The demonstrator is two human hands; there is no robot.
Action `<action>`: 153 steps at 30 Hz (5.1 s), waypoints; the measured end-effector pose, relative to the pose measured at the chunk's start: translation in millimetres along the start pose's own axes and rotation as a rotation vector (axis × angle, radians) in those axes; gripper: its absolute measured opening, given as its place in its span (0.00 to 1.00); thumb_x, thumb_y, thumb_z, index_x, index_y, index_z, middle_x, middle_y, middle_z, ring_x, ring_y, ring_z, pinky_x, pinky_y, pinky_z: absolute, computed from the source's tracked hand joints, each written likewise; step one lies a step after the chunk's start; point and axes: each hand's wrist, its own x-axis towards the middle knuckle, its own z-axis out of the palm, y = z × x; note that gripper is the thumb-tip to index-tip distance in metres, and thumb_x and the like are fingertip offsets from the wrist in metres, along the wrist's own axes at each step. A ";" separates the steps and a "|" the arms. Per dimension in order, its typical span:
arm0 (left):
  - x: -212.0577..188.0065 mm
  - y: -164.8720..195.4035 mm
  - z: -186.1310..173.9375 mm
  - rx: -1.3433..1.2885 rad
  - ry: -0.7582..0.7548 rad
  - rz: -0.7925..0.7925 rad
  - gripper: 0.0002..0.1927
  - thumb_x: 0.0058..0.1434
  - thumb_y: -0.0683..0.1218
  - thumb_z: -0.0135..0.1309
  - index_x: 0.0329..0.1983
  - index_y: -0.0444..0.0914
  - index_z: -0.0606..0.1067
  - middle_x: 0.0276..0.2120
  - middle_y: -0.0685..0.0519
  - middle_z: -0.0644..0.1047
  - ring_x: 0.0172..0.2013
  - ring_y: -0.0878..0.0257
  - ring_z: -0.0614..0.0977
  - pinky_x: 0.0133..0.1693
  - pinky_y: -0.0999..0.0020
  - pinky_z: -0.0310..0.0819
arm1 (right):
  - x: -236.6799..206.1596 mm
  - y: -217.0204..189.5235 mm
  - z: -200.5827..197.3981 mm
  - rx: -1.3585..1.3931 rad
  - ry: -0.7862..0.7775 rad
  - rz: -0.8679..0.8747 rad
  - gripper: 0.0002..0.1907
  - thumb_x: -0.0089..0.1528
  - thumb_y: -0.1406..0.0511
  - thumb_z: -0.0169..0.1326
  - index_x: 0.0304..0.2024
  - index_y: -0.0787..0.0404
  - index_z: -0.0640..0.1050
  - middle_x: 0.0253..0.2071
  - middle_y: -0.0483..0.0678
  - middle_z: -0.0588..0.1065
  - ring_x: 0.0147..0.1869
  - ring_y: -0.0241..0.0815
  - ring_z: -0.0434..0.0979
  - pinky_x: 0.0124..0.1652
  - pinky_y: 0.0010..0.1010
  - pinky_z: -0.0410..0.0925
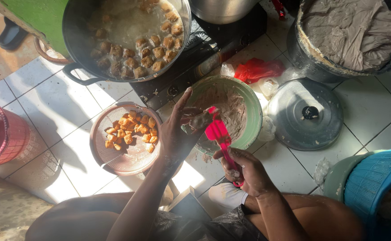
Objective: The person sits on the floor and scoops batter from a large green bowl using a pink plastic spatula, spreads the batter onto fried tofu pieces taken from a strainer basket, and drops the coated pieces into a pot of boiling liquid on a portable stove, repeating the cycle one piece at a time.
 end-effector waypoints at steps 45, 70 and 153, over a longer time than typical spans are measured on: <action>2.3 0.2 -11.8 -0.562 -0.046 -0.168 0.58 0.46 0.35 0.74 0.79 0.42 0.56 0.52 0.50 0.77 0.52 0.65 0.79 0.59 0.63 0.81 | 27.8 46.9 7.9 -0.713 0.235 -0.446 0.21 0.70 0.59 0.49 0.58 0.66 0.78 0.36 0.36 0.69 0.35 0.26 0.61 0.37 0.19 0.61; 283.9 -230.1 -138.7 0.484 0.164 -0.040 0.61 0.43 0.45 0.70 0.78 0.47 0.49 0.59 0.46 0.74 0.59 0.45 0.73 0.57 0.48 0.70 | 62.2 70.0 -155.2 -0.309 0.642 0.044 0.21 0.69 0.60 0.46 0.60 0.64 0.76 0.27 0.44 0.70 0.24 0.29 0.62 0.22 0.23 0.57; -7.0 -206.8 130.9 -0.503 -0.179 -0.630 0.13 0.71 0.44 0.48 0.55 0.36 0.66 0.42 0.49 0.76 0.39 0.63 0.78 0.40 0.67 0.77 | 179.1 58.4 -78.5 -0.298 0.454 -0.322 0.13 0.63 0.67 0.62 0.45 0.60 0.72 0.31 0.40 0.71 0.26 0.24 0.65 0.25 0.18 0.58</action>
